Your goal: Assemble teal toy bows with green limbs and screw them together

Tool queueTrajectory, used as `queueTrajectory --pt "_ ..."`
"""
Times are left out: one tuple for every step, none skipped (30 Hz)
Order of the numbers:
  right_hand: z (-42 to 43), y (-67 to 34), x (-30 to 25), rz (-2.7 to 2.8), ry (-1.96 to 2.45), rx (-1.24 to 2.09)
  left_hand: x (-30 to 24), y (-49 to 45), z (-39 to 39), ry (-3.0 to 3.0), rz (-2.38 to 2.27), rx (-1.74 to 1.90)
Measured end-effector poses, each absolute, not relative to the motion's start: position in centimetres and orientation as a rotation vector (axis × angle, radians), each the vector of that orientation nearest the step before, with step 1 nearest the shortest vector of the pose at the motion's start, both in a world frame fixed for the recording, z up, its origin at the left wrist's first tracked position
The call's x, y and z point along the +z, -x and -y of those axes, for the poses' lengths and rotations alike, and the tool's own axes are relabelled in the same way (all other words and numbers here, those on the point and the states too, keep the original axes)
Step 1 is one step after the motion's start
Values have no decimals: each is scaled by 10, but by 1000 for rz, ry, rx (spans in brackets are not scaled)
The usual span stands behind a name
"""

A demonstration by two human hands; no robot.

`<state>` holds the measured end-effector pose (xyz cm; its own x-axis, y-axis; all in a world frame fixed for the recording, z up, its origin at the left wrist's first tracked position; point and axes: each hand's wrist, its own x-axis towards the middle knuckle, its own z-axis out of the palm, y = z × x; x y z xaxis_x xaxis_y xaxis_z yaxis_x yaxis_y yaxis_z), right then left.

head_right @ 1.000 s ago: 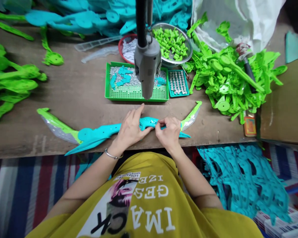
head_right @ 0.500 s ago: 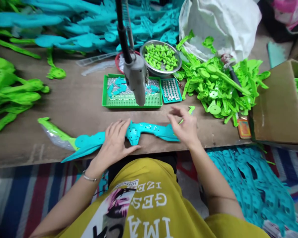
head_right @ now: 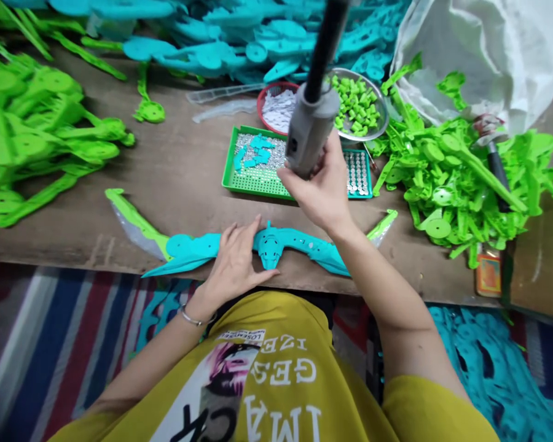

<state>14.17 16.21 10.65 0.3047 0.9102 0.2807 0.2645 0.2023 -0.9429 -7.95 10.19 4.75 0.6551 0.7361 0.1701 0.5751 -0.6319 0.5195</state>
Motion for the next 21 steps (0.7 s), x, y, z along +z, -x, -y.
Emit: queueTrajectory --pt "-161 -142 110 1207 1317 677 48 79 -103 -2443 -1028 519" --pt "-159 -142 113 1203 1311 699 49 79 -104 -2434 -1028 516" --pt "-157 -143 115 1200 1308 720 50 79 -104 -2426 -1026 512" --pt "-155 -144 117 1196 1310 737 50 79 -104 -2422 -1020 510" --pt "-154 -144 117 1192 1316 749 50 79 -103 -2426 -1010 515" --pt "-153 -144 118 1188 1324 751 50 80 -101 -2438 -991 536" --pt "-153 -144 117 1183 1330 741 48 80 -98 -2457 -965 574" --pt "-153 -144 116 1178 1328 720 46 81 -94 -2478 -937 623" --pt "-154 -143 114 1168 1312 688 44 81 -90 -2497 -917 674" --pt "-155 -143 112 1153 1283 649 40 81 -85 -2511 -917 715" --pt "-157 -143 109 1134 1251 606 37 80 -81 -2521 -937 741" --pt "-159 -142 106 1113 1224 568 33 79 -77 -2529 -971 752" --pt "-161 -142 103 1096 1211 541 29 78 -74 -2534 -1011 751" --pt "-163 -143 100 1085 1212 526 26 77 -73 -2541 -1044 750" --pt "-166 -143 96 1083 1224 523 24 75 -72 -2550 -1067 749" --pt "-169 -143 91 1087 1240 529 22 74 -72 -2560 -1076 745" --pt "-172 -144 87 1092 1252 537 21 74 -73 -2571 -1078 739" --pt "-176 -145 82 1097 1255 544 21 73 -73 -2580 -1077 732" --pt "-179 -146 77 1103 1252 547 21 73 -74 -2584 -1074 725" --pt "-183 -146 73 1110 1242 546 21 73 -75 -2583 -1069 722" --pt "-187 -147 69 1119 1229 541 22 73 -75 -2577 -1064 722"
